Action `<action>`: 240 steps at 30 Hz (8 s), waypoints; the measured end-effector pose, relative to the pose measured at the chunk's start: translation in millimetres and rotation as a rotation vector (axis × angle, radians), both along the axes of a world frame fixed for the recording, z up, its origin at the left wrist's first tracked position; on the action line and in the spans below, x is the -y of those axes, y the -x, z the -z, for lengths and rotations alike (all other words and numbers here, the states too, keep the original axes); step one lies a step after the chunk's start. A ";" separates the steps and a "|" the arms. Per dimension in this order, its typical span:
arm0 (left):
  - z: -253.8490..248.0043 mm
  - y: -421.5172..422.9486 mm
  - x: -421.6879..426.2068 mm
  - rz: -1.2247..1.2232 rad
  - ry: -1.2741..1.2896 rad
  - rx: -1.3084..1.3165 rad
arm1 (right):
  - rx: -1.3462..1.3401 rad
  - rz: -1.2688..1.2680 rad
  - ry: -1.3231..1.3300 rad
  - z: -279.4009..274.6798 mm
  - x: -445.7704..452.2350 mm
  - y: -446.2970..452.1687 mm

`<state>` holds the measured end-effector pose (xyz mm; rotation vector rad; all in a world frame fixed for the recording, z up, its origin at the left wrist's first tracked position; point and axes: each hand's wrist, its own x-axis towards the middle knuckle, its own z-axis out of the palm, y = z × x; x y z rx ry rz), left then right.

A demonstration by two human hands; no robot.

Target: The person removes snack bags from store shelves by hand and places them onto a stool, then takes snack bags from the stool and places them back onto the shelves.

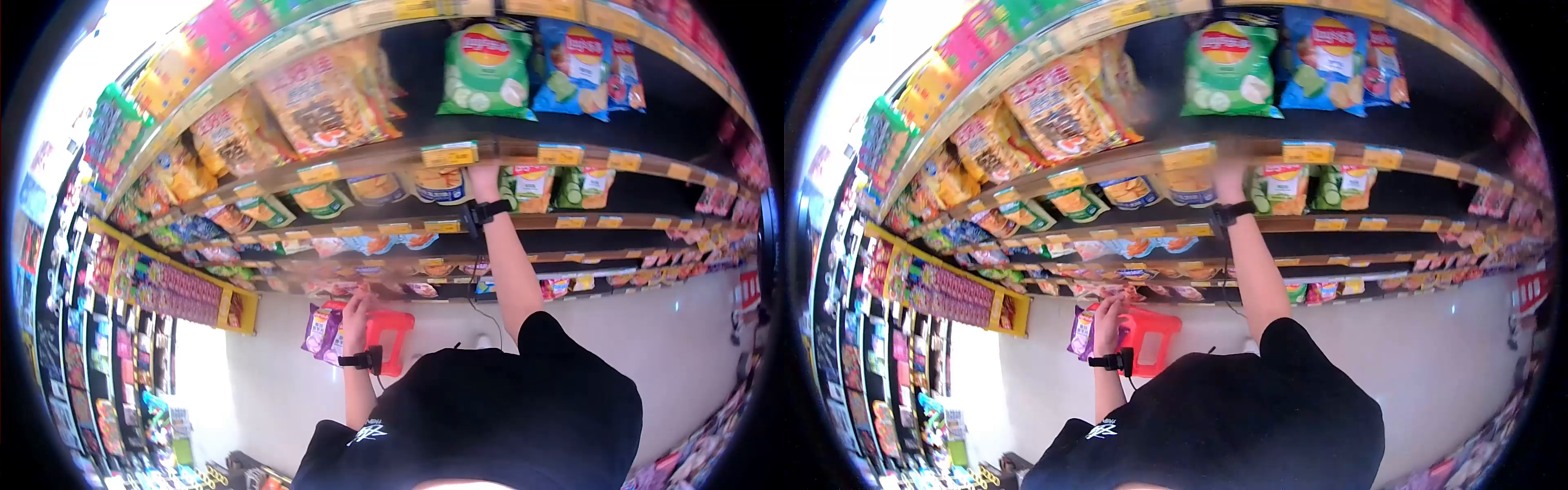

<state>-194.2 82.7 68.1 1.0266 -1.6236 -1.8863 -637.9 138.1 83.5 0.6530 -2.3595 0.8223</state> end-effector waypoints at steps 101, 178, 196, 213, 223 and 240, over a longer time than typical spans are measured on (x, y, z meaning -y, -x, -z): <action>186.2 -305.1 113.2 -0.680 -0.451 0.067 | 1.057 -1.207 -0.581 193.1 157.6 -425.7; 330.4 -338.5 208.2 -0.528 -0.386 0.101 | 0.991 -1.308 -0.522 318.0 458.3 -469.0; 404.6 -346.2 265.1 -0.355 -0.221 0.436 | 0.870 -1.158 -0.026 213.6 402.0 -433.6; 382.5 -321.1 301.8 -0.317 -0.196 0.616 | 0.759 -0.944 -0.002 198.2 334.9 -405.5; 400.0 -325.2 288.1 -0.117 0.011 0.659 | 0.759 -0.839 0.012 160.9 292.2 -400.5; 350.6 -326.3 277.4 -0.241 -0.222 0.689 | 0.736 -0.741 0.128 142.4 241.3 -390.5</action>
